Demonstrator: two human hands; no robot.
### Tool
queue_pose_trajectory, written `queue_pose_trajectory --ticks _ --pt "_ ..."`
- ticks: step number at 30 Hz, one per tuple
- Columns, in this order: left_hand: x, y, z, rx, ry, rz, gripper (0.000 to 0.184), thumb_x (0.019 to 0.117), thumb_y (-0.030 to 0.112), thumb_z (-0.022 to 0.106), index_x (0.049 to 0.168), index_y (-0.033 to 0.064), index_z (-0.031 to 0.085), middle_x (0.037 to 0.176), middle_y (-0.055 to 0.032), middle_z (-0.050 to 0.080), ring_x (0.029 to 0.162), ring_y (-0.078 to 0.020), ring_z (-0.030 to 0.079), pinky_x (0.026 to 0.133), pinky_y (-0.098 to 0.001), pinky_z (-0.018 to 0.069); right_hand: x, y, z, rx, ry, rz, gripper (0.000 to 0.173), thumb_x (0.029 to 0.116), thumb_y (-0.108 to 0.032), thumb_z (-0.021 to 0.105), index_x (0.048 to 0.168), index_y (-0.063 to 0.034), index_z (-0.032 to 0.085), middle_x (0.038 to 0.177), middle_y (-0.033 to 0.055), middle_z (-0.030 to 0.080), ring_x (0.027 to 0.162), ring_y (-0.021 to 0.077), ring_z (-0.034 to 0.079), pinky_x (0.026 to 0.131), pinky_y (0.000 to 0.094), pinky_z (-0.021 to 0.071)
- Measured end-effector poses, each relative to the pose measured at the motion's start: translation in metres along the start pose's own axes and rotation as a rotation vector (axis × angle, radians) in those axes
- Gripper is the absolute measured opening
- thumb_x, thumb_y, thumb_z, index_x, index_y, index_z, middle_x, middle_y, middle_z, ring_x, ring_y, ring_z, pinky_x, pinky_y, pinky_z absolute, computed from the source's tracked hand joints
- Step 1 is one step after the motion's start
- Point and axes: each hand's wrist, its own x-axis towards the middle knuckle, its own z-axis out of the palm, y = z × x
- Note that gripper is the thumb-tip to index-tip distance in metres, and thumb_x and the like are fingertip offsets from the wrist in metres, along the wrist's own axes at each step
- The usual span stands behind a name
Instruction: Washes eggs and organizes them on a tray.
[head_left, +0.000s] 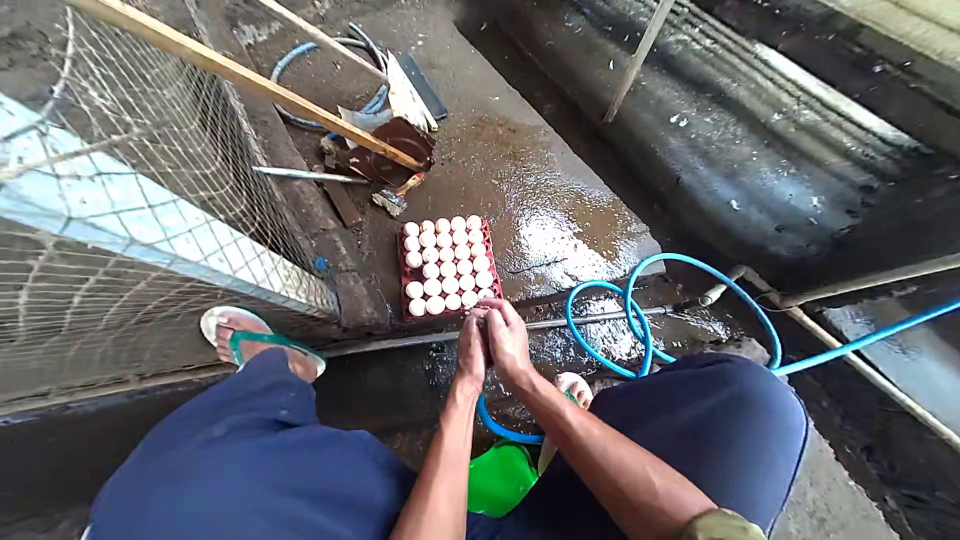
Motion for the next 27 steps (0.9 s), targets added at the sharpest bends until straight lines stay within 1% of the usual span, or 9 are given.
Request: queue_pose_trajectory --ticks 3,6,10,13,15,18,20,24,27 --pt "-0.002 -0.004 0.004 0.162 0.062 0.039 0.047 0.109 0.024 0.024 0.113 -0.003 0.062 0.096 -0.0103 0.062 0.083 -0.0139 0.059 0.073 -0.0324 0.0513 0.01 0.003 0.0 0.121 0.073 0.168 0.037 0.1072 -0.018 0.037 0.135 -0.0018 0.055 0.12 0.0188 0.063 0.106 0.0254 0.062 0.089 0.0465 0.0515" --pt "-0.006 0.003 0.006 0.174 0.076 0.046 0.043 0.1116 0.014 0.027 0.128 -0.0132 0.056 0.124 -0.0236 0.061 0.114 -0.0202 0.058 0.104 -0.0353 0.0445 -0.009 0.0 0.004 0.025 0.044 0.03 0.04 0.1052 -0.015 0.038 0.136 0.0012 0.056 0.13 0.0196 0.062 0.121 0.0248 0.06 0.103 0.0447 0.0484" --pt "-0.004 -0.001 0.003 0.178 0.049 -0.037 0.046 0.1103 0.025 0.025 0.111 -0.0019 0.062 0.092 -0.0092 0.061 0.082 -0.0141 0.059 0.073 -0.0334 0.0509 0.009 -0.001 -0.002 0.082 0.083 0.222 0.038 0.107 -0.021 0.044 0.139 -0.0022 0.051 0.122 0.0193 0.063 0.109 0.0272 0.061 0.092 0.0488 0.0504" --pt "-0.007 0.006 0.004 0.232 0.073 -0.023 0.044 0.1117 0.016 0.026 0.126 -0.0121 0.058 0.118 -0.0235 0.063 0.109 -0.0228 0.06 0.099 -0.0394 0.0468 -0.01 -0.002 0.004 -0.02 0.057 0.062 0.04 0.1031 -0.018 0.043 0.136 0.001 0.055 0.127 0.0204 0.064 0.119 0.0272 0.061 0.101 0.0477 0.0491" --pt "-0.007 0.005 0.001 0.203 0.033 -0.087 0.049 0.1127 0.024 0.023 0.124 -0.0067 0.06 0.109 -0.0171 0.064 0.098 -0.0177 0.06 0.089 -0.0362 0.0507 0.002 0.002 0.0 0.024 0.039 0.146 0.036 0.1039 -0.018 0.046 0.132 -0.0002 0.06 0.12 0.019 0.066 0.109 0.026 0.064 0.094 0.0477 0.051" --pt "-0.002 0.0 -0.001 0.119 -0.018 -0.117 0.037 0.1096 0.029 0.032 0.116 0.0041 0.058 0.084 -0.0037 0.057 0.061 -0.0088 0.051 0.05 -0.0254 0.0425 0.023 -0.002 -0.011 0.27 -0.056 0.484 0.034 0.1085 -0.027 0.041 0.128 -0.0039 0.056 0.105 0.0156 0.063 0.089 0.0246 0.063 0.077 0.0448 0.0539" --pt "0.001 -0.003 -0.005 0.04 -0.037 -0.069 0.032 0.1088 0.028 0.039 0.128 0.0028 0.047 0.097 -0.0074 0.059 0.074 -0.0099 0.059 0.061 -0.0269 0.0518 0.02 -0.003 -0.009 0.282 -0.035 0.439 0.037 0.1097 -0.031 0.036 0.124 -0.0046 0.057 0.093 0.0138 0.064 0.073 0.0229 0.062 0.061 0.0412 0.0531" --pt "-0.004 -0.001 -0.004 0.067 -0.05 0.06 0.049 0.1116 0.022 0.022 0.144 -0.0087 0.043 0.142 -0.0219 0.051 0.128 -0.0178 0.051 0.111 -0.0327 0.0404 -0.005 -0.001 -0.001 -0.067 -0.005 -0.014 0.041 0.1048 -0.018 0.037 0.133 0.0004 0.06 0.125 0.0188 0.067 0.117 0.0249 0.063 0.101 0.0467 0.0496" --pt "-0.005 -0.003 0.001 0.19 -0.029 -0.021 0.053 0.1116 0.03 0.018 0.127 -0.001 0.058 0.111 -0.0126 0.063 0.096 -0.0143 0.06 0.081 -0.0328 0.0512 0.01 0.005 -0.005 0.023 0.076 0.14 0.038 0.1059 -0.02 0.044 0.137 -0.0016 0.056 0.123 0.0199 0.065 0.113 0.0285 0.063 0.096 0.0505 0.0506"
